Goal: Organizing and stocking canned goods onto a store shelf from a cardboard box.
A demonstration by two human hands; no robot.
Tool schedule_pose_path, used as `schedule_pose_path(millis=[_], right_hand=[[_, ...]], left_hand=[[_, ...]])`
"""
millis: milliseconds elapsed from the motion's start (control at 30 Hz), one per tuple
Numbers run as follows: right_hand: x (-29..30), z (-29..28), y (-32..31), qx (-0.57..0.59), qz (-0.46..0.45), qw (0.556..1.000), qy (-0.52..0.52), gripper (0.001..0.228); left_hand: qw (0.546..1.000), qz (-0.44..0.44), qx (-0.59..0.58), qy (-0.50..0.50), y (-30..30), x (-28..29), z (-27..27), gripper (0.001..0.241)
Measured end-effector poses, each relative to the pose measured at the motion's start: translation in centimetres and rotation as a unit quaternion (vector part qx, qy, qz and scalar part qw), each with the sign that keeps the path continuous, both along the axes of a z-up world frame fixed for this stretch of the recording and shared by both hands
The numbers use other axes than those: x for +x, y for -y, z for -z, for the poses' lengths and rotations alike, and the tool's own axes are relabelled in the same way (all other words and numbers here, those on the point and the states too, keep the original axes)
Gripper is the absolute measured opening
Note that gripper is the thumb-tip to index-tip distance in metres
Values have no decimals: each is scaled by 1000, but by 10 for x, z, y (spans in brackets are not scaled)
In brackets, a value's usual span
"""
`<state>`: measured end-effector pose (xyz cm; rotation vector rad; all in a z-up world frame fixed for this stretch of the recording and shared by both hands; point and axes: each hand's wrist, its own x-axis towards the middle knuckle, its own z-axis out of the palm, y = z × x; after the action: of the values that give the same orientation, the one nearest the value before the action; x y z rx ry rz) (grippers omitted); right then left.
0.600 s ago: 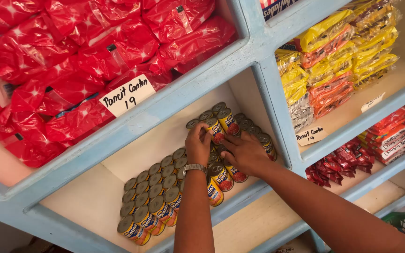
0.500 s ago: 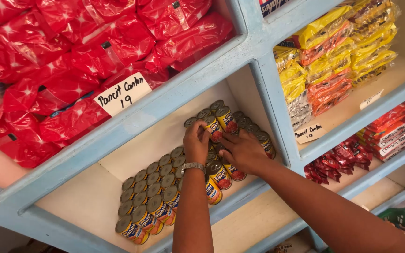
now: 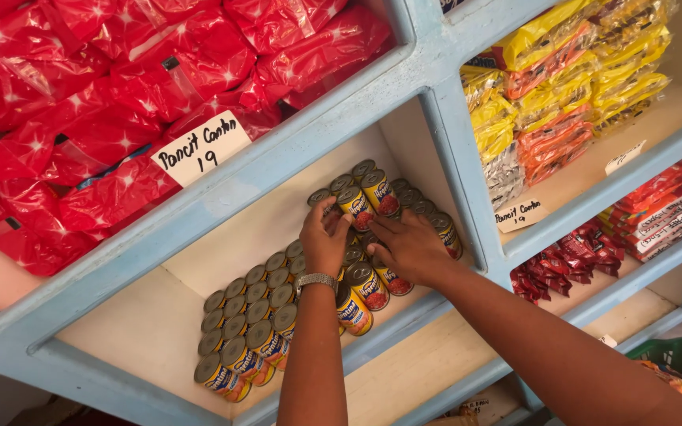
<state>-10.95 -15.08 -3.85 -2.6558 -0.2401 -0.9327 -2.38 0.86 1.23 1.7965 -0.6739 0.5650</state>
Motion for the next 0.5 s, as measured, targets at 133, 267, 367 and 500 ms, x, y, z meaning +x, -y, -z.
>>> schedule_pose_path(millis=[133,267,367,500], right_hand=[[-2,0,0,1,-2,1000,8,55],[-2,2,-1,11,-3,999,41,55],[-1,6,0,8,-4,998,64,53],[-9,3,-2,7,-20,998,54,45]], left_hand=[[1000,8,-7,-16,-12,-6,8,39],[998,24,-47,30,-25,-45,11,34],[996,7,-53,66,-33,-99,17,28],[995,-20,-15,99,-46,-178,43,17]])
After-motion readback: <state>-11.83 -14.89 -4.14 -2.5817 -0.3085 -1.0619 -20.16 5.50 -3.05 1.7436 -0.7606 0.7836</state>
